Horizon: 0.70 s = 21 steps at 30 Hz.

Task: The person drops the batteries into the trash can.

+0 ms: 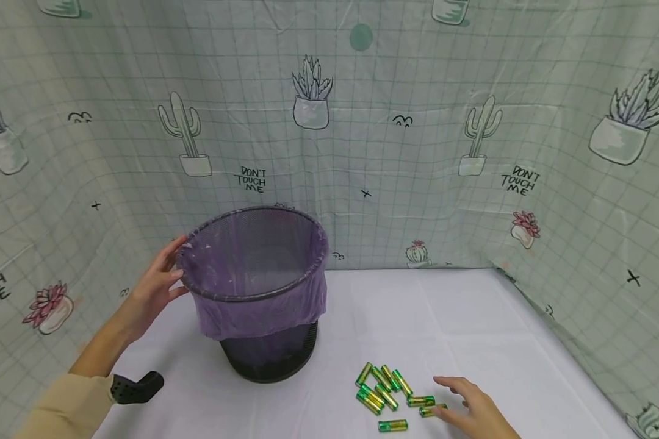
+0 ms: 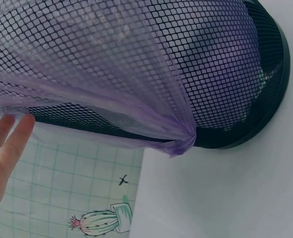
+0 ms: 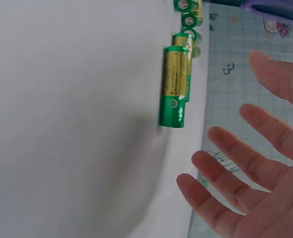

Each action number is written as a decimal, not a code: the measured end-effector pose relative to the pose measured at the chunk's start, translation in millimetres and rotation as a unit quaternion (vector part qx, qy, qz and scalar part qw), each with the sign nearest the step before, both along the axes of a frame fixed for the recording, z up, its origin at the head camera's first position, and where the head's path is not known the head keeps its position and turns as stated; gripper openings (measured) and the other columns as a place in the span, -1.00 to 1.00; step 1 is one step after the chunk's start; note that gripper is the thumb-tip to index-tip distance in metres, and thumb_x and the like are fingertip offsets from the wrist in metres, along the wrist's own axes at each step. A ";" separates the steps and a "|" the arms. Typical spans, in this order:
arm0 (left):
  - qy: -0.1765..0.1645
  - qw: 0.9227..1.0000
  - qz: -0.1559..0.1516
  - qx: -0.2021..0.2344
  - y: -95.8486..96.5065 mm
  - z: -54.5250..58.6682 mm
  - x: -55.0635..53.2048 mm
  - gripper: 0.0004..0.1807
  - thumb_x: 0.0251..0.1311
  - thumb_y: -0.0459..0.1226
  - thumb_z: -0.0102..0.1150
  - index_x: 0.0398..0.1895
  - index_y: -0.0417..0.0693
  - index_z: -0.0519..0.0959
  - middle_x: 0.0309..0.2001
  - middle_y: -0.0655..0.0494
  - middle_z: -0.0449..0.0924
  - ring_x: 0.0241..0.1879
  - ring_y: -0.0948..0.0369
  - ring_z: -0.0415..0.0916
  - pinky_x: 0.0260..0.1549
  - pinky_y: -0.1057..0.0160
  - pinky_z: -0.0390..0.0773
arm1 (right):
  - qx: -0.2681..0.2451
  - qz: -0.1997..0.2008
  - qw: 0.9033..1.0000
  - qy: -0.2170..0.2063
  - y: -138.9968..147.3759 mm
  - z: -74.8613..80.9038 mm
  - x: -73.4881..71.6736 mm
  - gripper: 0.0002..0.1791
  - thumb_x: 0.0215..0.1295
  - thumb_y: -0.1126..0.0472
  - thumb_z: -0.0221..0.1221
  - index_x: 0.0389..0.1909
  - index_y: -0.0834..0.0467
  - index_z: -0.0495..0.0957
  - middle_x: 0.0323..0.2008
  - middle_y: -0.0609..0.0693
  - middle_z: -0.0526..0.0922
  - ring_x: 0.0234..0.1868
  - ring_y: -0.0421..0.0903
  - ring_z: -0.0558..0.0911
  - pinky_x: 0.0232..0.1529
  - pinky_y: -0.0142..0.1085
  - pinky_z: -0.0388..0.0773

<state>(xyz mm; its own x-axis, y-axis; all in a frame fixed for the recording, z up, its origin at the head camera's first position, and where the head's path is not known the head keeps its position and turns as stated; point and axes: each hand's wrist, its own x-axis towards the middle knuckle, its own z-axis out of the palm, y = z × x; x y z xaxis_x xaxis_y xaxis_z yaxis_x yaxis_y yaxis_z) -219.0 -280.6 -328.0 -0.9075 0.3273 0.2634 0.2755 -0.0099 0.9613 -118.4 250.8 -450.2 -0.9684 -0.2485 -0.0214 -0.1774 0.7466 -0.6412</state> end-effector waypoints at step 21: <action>-0.005 1.000 0.003 0.001 2.1 -2.0 1.4 -0.32 0.32 -0.30 -0.28 0.47 0.20 -0.17 0.44 -0.04 -0.41 0.26 0.31 -0.02 -0.04 0.48 0.40 | 0.017 -0.091 0.991 -0.092 8.2 -24.8 -10.7 -0.49 0.03 0.07 0.31 0.00 0.23 0.53 -0.25 -0.13 0.51 -0.37 -0.35 0.32 -0.39 -0.45 0.34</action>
<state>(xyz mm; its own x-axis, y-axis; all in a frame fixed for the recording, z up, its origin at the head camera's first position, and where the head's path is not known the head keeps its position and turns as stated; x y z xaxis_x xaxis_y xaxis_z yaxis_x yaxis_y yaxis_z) -217.5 -278.5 -330.0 -0.9115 0.3217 0.2561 0.2669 -0.0109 0.9637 -129.1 259.0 -474.9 -0.9761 -0.0662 -0.2071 0.0796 0.7776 -0.6238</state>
